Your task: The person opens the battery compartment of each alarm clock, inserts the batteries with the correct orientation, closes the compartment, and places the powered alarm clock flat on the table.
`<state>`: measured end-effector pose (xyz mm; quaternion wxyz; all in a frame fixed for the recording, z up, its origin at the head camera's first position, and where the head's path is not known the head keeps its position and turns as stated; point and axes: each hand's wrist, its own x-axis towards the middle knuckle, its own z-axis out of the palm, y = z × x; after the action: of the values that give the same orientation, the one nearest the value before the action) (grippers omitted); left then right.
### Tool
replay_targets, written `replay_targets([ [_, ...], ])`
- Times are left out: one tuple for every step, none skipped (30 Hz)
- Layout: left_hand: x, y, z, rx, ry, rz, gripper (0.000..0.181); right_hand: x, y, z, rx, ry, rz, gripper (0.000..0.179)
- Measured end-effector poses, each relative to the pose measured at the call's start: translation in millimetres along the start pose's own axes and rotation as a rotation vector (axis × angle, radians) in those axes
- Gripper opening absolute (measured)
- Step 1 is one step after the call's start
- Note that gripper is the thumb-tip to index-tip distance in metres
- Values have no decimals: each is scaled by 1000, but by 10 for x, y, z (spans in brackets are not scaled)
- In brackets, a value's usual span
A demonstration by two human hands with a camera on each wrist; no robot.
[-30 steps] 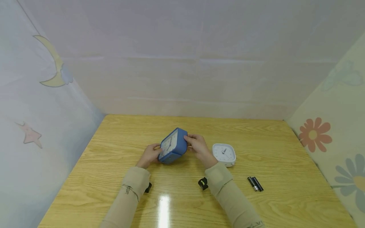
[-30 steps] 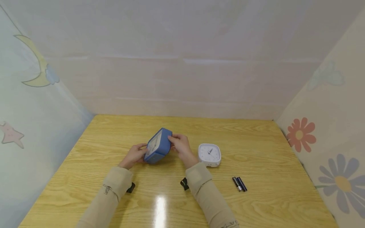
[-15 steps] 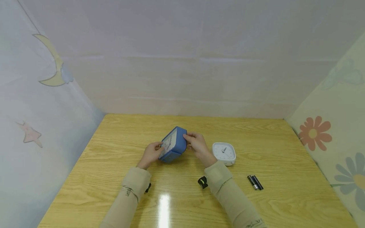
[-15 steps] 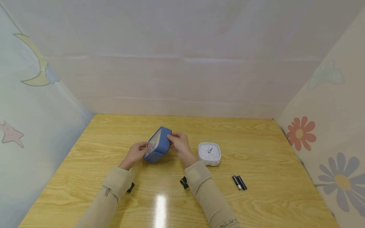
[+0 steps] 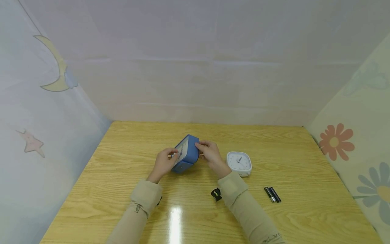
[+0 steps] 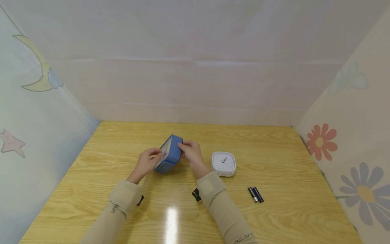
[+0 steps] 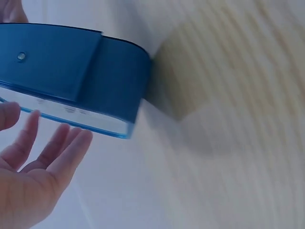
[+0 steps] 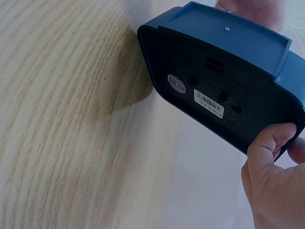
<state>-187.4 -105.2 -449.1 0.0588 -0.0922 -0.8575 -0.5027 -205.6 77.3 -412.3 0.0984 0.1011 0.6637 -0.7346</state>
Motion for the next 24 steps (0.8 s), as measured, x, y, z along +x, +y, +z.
replay_targets([
  [-3,27,-3,-13,12,11,16,-1,0,2,-1,0,0,27],
  [-5,53,-6,-19,25,22,14,-3,1,5,-3,0,0,28],
  [-5,77,-7,-23,36,34,12,-4,1,7,-6,-2,0,28],
  [-2,101,-10,-26,48,45,12,-6,0,9,-9,-2,0,28],
  [3,119,-12,-26,55,54,11,-10,-3,11,-10,-2,2,28],
  [9,136,-13,-28,59,59,10,-11,-3,12,-12,-3,3,28],
  [13,156,-15,-29,62,65,10,-12,-3,13,-13,-4,4,29],
  [17,179,-18,-30,63,73,10,-13,-4,15,-15,-5,5,29],
  [19,203,-23,-36,60,79,9,-12,-5,18,-16,-5,5,29],
  [22,225,-27,-44,57,82,9,-13,-7,20,-16,-6,6,29],
  [23,243,-30,-49,53,85,9,-13,-7,22,-15,-7,7,29],
  [22,265,-34,-56,49,90,9,-11,-7,24,-15,-8,7,29],
  [21,284,-38,-62,47,93,9,-10,-7,26,-15,-9,7,29],
  [22,296,-39,-64,44,98,9,-9,-7,29,-14,-10,6,28],
  [24,299,-38,-62,40,101,9,-9,-6,30,-13,-10,6,28],
  [28,296,-35,-61,34,102,10,-9,-6,32,-12,-11,7,28],
  [27,299,-34,-59,25,101,11,-6,-2,34,-10,-13,6,28],
  [27,300,-33,-60,12,96,12,-4,2,36,-10,-13,5,28],
  [28,300,-32,-61,-4,91,13,-2,5,38,-10,-14,5,28],
  [29,297,-30,-61,-18,88,14,1,8,42,-10,-14,5,28],
  [29,295,-30,-62,-30,83,14,1,7,44,-10,-13,6,28],
  [29,297,-32,-68,-44,75,15,4,11,47,-11,-14,6,28],
  [26,302,-35,-70,-56,74,15,8,15,50,-12,-14,6,28],
  [26,299,-37,-76,-67,73,14,8,15,52,-14,-11,6,28],
])
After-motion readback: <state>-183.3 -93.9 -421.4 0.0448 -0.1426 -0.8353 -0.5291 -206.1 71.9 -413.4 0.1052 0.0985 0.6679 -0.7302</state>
